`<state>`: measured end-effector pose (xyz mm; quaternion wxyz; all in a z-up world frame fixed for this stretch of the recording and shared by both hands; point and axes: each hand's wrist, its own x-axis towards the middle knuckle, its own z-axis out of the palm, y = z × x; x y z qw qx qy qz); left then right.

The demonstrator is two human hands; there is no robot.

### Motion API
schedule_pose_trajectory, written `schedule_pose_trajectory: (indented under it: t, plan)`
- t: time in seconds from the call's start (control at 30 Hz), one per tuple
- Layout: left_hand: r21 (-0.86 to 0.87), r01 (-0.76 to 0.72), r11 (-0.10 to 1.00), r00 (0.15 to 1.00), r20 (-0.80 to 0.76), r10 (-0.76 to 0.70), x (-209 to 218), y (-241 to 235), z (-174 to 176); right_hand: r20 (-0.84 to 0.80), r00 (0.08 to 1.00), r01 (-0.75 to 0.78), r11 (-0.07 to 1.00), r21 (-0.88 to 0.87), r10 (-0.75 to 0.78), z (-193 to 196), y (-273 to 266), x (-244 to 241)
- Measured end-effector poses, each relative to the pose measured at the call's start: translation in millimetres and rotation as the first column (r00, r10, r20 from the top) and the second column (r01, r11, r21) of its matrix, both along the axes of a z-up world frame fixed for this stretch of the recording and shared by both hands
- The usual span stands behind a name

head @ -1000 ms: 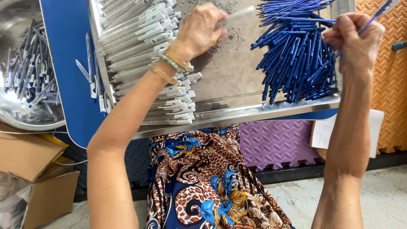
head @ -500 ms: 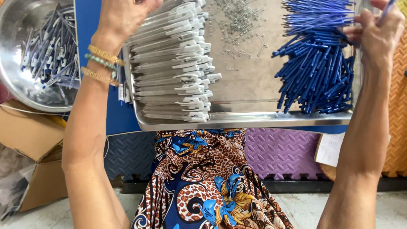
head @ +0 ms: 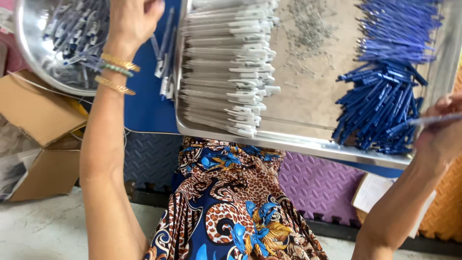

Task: The person assembles pens by inserting blue ink cartridges into white pen barrels. They pick up a barrel and a cartridge, insert the cartridge, and place the assembled pen on a tray. The person switches between a silver tray and a red tray during the process.

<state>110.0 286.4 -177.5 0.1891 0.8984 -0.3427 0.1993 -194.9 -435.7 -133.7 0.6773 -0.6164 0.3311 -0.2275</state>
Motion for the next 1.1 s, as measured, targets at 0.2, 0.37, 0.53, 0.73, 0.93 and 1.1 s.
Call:
schedule_pose_trajectory:
  t: [0.2,0.37,0.53,0.73,0.93,1.1]
  plan:
    - [0.104,-0.16,0.982,0.866,-0.462,0.19,-41,24,15,-0.054,0.998,-0.038,0.998,-0.059,0.035,66,95,10]
    - [0.152,-0.238,0.959,0.755,-0.592,0.281,-63,10,26,-0.04,0.998,-0.06,0.992,-0.108,0.056,73,122,13]
    - [0.268,-0.35,0.897,0.659,-0.61,0.44,-68,13,17,-0.014,0.984,-0.176,0.967,-0.184,0.176,67,128,9]
    - [0.234,-0.505,0.831,0.306,-0.851,0.426,-104,3,101,0.032,0.964,-0.245,0.93,-0.274,0.263,53,131,2]
    - [-0.406,-0.598,0.691,0.463,-0.879,-0.117,-146,18,155,-0.131,0.918,-0.395,0.86,-0.323,0.373,70,210,-2]
    - [-0.76,-0.512,0.402,0.627,-0.65,-0.43,-184,-72,159,-0.13,0.735,-0.677,0.731,-0.085,0.666,63,322,21]
